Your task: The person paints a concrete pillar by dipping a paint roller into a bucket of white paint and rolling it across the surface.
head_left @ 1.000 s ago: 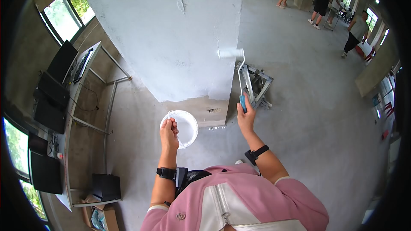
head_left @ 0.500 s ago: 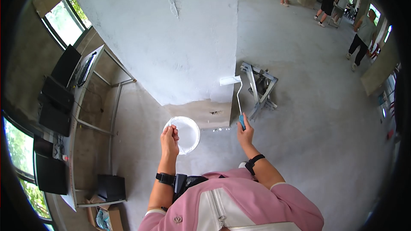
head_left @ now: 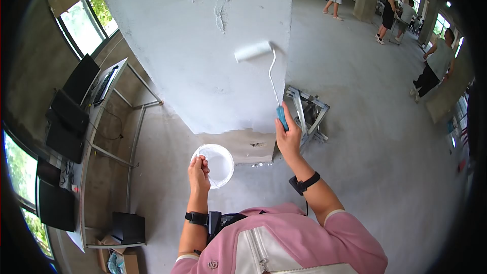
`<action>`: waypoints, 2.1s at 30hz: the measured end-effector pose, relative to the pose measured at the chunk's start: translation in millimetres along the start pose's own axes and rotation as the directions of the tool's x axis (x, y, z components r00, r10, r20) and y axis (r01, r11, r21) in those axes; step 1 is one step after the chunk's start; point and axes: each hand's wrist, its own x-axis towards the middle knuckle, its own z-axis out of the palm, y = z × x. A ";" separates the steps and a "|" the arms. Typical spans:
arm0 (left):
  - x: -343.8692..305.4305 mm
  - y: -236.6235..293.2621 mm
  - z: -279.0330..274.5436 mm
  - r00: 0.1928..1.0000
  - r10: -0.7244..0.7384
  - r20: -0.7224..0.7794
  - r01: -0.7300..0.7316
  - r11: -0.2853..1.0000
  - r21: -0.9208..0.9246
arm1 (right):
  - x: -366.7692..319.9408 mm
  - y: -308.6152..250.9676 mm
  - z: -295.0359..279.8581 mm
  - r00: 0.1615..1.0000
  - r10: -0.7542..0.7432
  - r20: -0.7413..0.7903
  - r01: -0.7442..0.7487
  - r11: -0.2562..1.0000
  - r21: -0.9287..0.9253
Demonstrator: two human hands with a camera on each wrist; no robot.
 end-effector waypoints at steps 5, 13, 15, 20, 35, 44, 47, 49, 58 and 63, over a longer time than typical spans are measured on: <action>3.4 -0.4 -5.6 1.000 0.017 -0.009 -0.017 1.000 -0.021 | 47.8 -37.2 9.2 0.977 -0.186 -0.101 0.191 0.980 0.047; 6.9 2.1 -10.2 0.999 0.005 -0.038 -0.006 0.999 -0.033 | 21.1 12.0 22.9 0.986 -0.096 -0.133 0.109 0.990 0.092; 8.2 1.1 -13.0 0.999 -0.010 -0.049 0.009 0.999 -0.032 | -3.6 36.8 24.6 0.990 -0.068 -0.121 0.078 0.994 0.077; 14.5 -1.7 -22.4 0.999 -0.034 -0.023 0.034 0.999 -0.015 | -66.2 85.8 34.1 0.991 0.078 -0.112 -0.069 0.994 0.081; 19.7 -3.8 -63.6 0.985 -0.159 0.072 0.151 0.982 0.113 | -137.1 114.0 47.0 0.917 0.390 -0.081 -0.389 0.921 0.033; 21.4 -9.6 -58.9 0.986 -0.165 0.018 0.164 0.986 0.033 | -34.8 43.4 48.9 0.979 0.110 -0.172 -0.085 0.986 0.144; 22.3 -10.3 -50.7 0.988 -0.156 -0.004 0.156 0.988 0.016 | -11.0 28.3 43.4 0.976 0.196 -0.097 -0.166 0.953 0.254; 25.8 -12.4 -47.2 0.990 -0.139 -0.005 0.139 0.990 0.001 | 4.3 16.8 45.5 0.980 0.160 -0.121 -0.120 0.950 0.287; 23.9 -9.4 -33.3 0.994 -0.105 0.023 0.106 0.994 -0.037 | 20.5 -13.0 60.5 0.972 0.066 -0.226 0.002 0.958 0.286; 24.8 -6.8 -29.8 0.995 -0.103 0.020 0.103 0.994 -0.032 | -11.5 6.0 71.7 0.978 0.123 -0.170 -0.088 0.976 0.199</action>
